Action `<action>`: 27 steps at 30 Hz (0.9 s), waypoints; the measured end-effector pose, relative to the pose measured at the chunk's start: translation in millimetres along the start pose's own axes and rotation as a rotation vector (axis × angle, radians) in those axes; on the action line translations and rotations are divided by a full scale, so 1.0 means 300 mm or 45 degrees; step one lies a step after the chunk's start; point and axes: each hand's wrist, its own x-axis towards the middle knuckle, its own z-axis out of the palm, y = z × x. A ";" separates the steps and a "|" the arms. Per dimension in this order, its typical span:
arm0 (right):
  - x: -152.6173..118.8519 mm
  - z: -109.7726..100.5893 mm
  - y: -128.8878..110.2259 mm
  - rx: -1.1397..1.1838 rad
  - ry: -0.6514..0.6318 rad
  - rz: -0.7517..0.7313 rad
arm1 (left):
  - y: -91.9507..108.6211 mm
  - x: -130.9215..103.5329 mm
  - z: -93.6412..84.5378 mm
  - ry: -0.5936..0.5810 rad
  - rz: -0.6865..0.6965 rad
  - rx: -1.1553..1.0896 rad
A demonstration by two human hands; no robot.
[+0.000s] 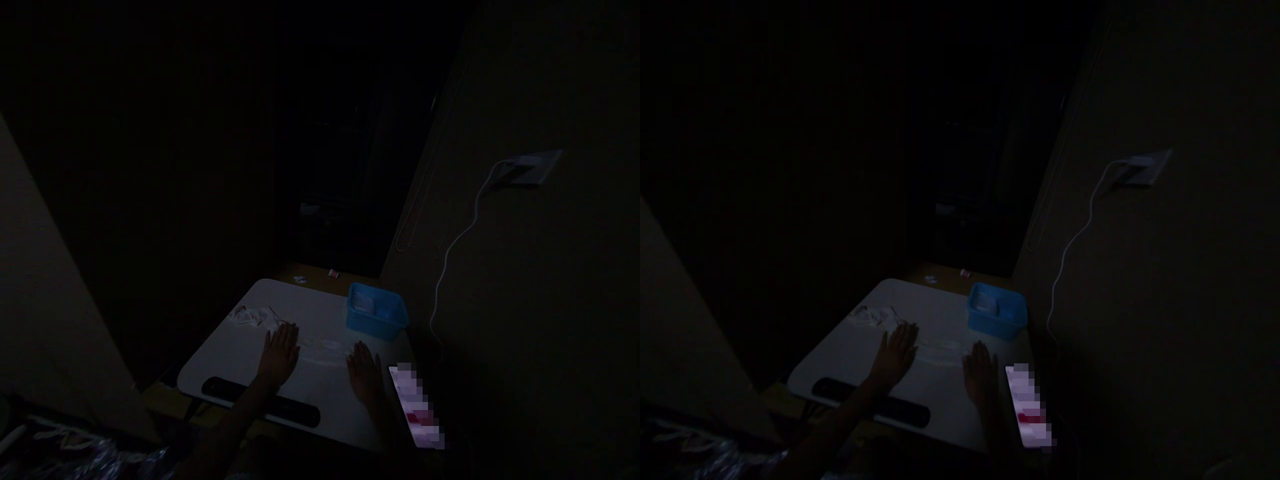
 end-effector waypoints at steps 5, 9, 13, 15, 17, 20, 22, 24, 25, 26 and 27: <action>0.002 0.002 0.003 0.023 0.006 0.031 | 0.197 0.046 0.021 -0.062 0.273 -0.130; 0.004 0.006 0.004 0.029 0.003 0.027 | 0.369 0.079 0.044 -0.186 0.410 -0.233; 0.005 0.005 0.000 0.036 0.034 0.057 | 0.420 0.081 0.058 -0.303 0.410 -0.233; 0.004 0.004 0.000 0.034 0.046 0.050 | 0.415 0.077 0.069 -0.288 0.414 -0.222; 0.004 0.004 0.001 0.033 0.064 0.055 | 0.405 0.072 0.081 -0.242 0.403 -0.202; 0.003 0.005 0.002 0.035 0.090 0.072 | 0.366 0.062 0.092 -0.177 0.310 -0.151; 0.002 0.005 0.003 0.029 0.102 0.059 | 0.306 0.054 0.087 -0.150 0.200 -0.108; 0.000 0.005 0.004 0.019 0.104 0.039 | 0.216 0.044 0.072 -0.130 0.113 -0.067; -0.002 0.004 0.005 0.016 0.098 0.021 | 0.164 0.038 0.062 -0.115 0.077 -0.051; -0.003 0.004 0.005 0.015 0.089 0.003 | 0.113 0.033 0.052 -0.114 0.047 -0.031; -0.004 0.003 0.006 0.015 0.076 -0.009 | 0.067 0.027 0.042 -0.120 0.007 -0.008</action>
